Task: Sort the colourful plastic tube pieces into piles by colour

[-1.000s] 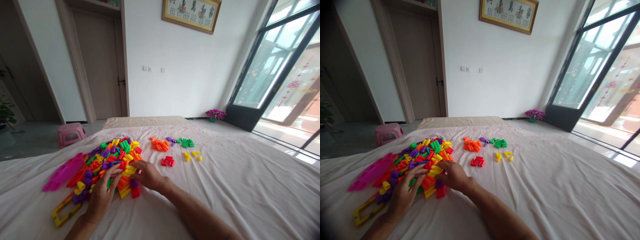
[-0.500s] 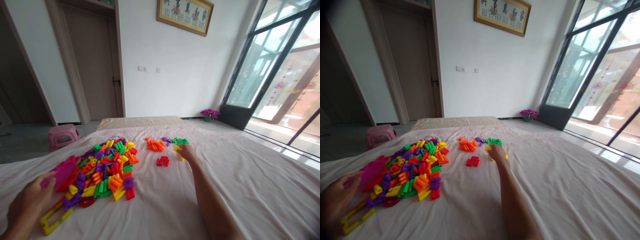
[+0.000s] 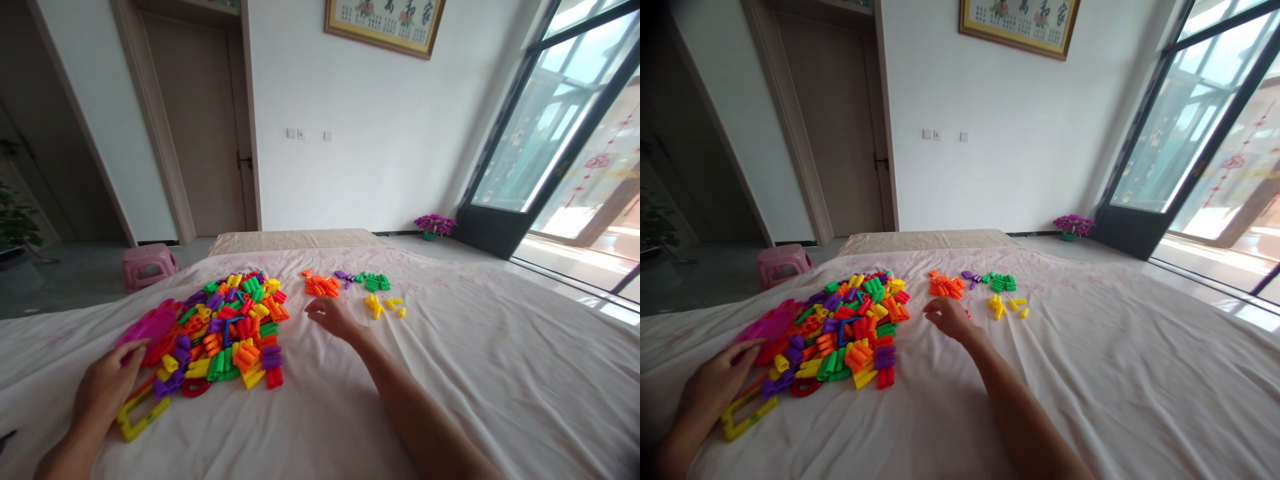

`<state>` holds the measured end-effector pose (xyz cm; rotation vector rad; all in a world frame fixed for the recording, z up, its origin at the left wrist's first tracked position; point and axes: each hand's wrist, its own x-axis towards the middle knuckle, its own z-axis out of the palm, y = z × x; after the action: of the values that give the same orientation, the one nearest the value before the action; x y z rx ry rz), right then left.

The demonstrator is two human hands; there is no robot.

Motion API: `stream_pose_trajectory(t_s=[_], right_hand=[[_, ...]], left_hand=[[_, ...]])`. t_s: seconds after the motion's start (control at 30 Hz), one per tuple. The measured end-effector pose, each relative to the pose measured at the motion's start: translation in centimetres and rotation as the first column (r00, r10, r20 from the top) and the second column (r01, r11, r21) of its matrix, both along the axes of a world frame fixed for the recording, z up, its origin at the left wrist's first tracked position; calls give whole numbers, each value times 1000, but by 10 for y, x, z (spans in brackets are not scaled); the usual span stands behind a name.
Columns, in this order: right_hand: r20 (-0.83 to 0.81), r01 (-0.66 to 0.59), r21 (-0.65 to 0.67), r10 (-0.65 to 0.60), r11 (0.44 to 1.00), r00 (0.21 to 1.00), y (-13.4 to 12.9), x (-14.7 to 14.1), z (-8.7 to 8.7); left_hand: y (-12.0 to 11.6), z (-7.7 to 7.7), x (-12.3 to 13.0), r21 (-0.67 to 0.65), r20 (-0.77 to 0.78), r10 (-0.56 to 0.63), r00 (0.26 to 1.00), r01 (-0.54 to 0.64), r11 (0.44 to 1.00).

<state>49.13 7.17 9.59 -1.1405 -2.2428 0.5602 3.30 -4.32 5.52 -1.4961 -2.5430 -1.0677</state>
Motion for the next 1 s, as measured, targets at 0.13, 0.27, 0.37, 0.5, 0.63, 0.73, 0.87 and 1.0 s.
stream_pose_trajectory(t_s=[0.13, 0.27, 0.37, 0.5, 0.63, 0.73, 0.87, 1.0], right_hand=[[-77, -146, -90, 139, 985, 987, -29, -39, -10], [18, -116, -87, 118, 989, 993, -46, -58, -13], [58, -74, -74, 79, 995, 995, -49, -62, -17], [47, -91, -78, 95, 993, 994, -47, -62, -21], [33, -129, 6, 129, 992, 991, -46, -61, -23], [22, -161, 9, 161, 987, 987, -47, -61, -26], [-56, -178, 16, 179, 984, 982, -38, -59, -28], [-344, 78, 25, -65, 997, 937, -9, -39, -27]], left_hand=[[0, -1, -2, -118, 61, 12, 998, -4, 993], [2, -3, 0, -158, 30, 27, 999, -22, 987], [3, -5, 1, -201, 30, 29, 999, -22, 979], [4, -6, -1, -230, 35, 7, 999, 2, 973], [3, -4, 0, -258, 39, 12, 999, -1, 966], [3, -2, 3, -252, 47, 17, 999, -5, 968], [4, -5, 0, -254, 49, 27, 998, -14, 967], [7, -16, -11, -210, 9, -3, 1000, 5, 978]])
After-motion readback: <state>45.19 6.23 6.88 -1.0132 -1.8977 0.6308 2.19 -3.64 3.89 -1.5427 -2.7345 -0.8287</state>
